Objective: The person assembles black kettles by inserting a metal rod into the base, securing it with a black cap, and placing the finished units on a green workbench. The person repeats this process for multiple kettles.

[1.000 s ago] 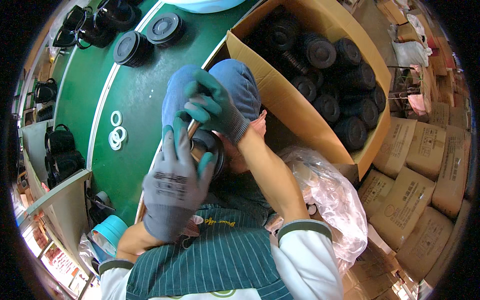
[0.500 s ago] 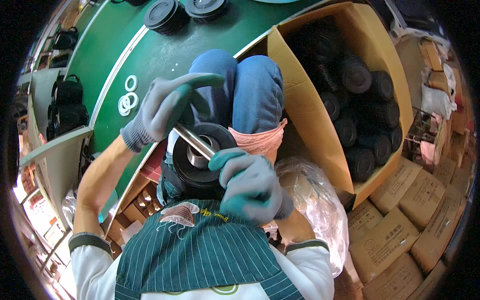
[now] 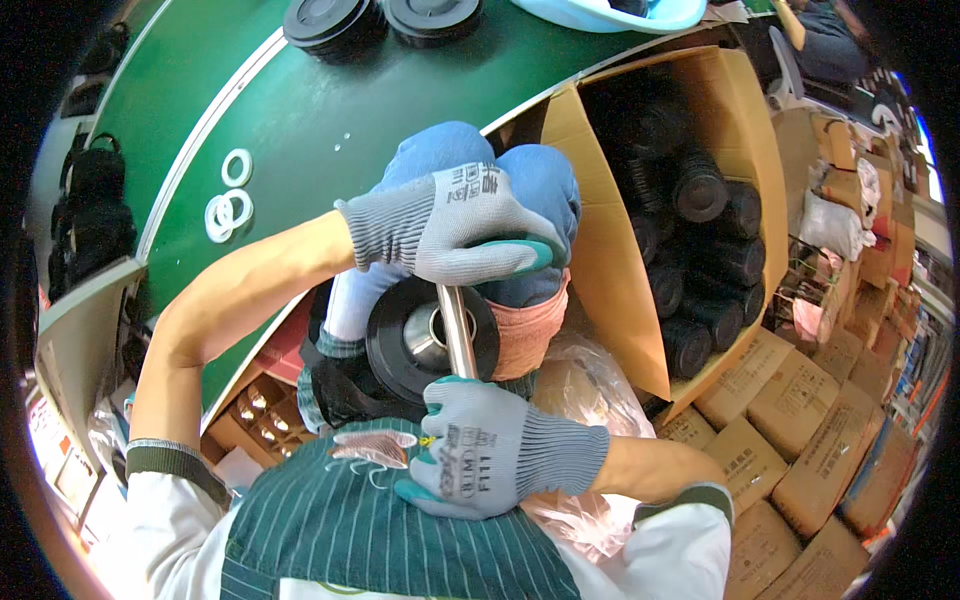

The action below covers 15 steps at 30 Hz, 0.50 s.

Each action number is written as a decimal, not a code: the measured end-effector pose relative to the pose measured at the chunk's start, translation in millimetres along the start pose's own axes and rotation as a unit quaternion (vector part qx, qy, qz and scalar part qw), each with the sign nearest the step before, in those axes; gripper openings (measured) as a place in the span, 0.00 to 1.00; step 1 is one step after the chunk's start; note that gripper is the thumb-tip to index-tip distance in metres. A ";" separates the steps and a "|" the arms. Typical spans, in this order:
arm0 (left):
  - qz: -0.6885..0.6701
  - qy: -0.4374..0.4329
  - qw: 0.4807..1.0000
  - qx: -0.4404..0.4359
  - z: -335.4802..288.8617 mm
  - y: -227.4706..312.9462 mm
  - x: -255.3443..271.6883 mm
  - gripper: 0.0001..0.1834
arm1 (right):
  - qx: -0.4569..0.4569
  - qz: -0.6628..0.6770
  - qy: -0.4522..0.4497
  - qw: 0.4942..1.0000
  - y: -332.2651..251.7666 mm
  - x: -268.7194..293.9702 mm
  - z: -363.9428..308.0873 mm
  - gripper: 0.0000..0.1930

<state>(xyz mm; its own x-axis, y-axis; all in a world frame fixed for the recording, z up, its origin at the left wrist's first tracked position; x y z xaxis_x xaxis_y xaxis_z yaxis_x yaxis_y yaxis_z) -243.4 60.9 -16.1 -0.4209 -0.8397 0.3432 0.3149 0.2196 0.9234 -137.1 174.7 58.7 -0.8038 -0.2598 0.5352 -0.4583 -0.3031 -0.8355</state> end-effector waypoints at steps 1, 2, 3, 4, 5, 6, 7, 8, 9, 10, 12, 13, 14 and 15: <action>-0.021 0.004 1.000 -0.018 6.3 -3.2 -0.4 0.21 | 0.013 -0.019 0.060 0.998 0.6 -9.0 6.3 0.11; -0.046 0.009 0.998 -0.039 17.5 -3.4 -7.0 0.21 | 0.023 -0.040 0.118 0.992 -3.0 -20.2 21.6 0.11; -0.071 0.013 0.996 -0.060 26.3 -1.5 -14.9 0.21 | 0.002 -0.052 0.075 0.996 -2.2 -28.9 26.6 0.11; -0.056 0.033 0.994 -0.091 27.5 -2.9 -17.6 0.21 | -0.020 -0.071 0.028 0.997 -0.5 -27.8 40.3 0.12; -0.042 0.030 0.990 -0.129 27.6 -6.3 -20.5 0.21 | -0.034 -0.088 -0.023 0.995 -1.5 -27.6 53.6 0.12; -0.112 0.043 0.986 -0.115 27.2 -18.9 -17.8 0.21 | -0.052 -0.088 -0.001 0.995 2.3 -14.3 65.7 0.12; -0.182 0.051 0.977 -0.096 24.6 -15.6 -9.9 0.20 | -0.069 -0.087 0.027 0.993 4.1 0.2 75.7 0.12; -0.147 0.079 0.984 -0.065 17.7 -8.7 1.9 0.19 | -0.060 -0.100 0.078 0.990 3.7 1.4 65.7 0.12; -0.091 0.120 0.984 -0.095 9.9 1.1 5.8 0.18 | -0.073 -0.091 0.047 0.992 -4.6 -1.2 56.6 0.14; -0.044 0.188 0.976 -0.102 -4.4 9.6 10.2 0.17 | -0.049 -0.077 0.032 0.995 -12.3 -2.7 54.2 0.14; 0.081 0.235 0.966 -0.068 -30.6 28.2 17.2 0.17 | -0.006 -0.065 0.023 0.998 -21.6 -8.1 47.7 0.15; 0.188 0.265 0.946 -0.006 -41.6 43.1 22.3 0.21 | 0.013 -0.069 0.090 0.993 -25.0 -9.8 41.0 0.15; 0.289 0.291 0.910 0.059 -53.3 62.2 26.3 0.25 | -0.003 -0.084 0.057 0.995 -26.3 -11.0 39.6 0.15; 0.388 0.315 0.858 0.120 -66.2 80.0 32.7 0.30 | -0.019 -0.101 0.022 0.994 -25.0 -10.1 39.8 0.16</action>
<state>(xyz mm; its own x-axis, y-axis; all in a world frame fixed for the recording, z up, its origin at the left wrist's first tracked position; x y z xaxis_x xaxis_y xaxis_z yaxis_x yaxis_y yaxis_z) -175.7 18.1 57.6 0.4023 -0.4796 0.7799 0.0759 0.8664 0.4936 -102.5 148.4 79.1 -0.7095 -0.1571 0.6870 -0.6252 -0.3097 -0.7164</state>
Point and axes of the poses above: each hand's wrist, its own z-axis towards the middle knuckle, its own x-axis out of the back of the hand, y = z × x, the point moved 7 cm from there along z, towards the middle knuckle, and after that the axes turned 1 degree about -y, right-handed, at the moved point
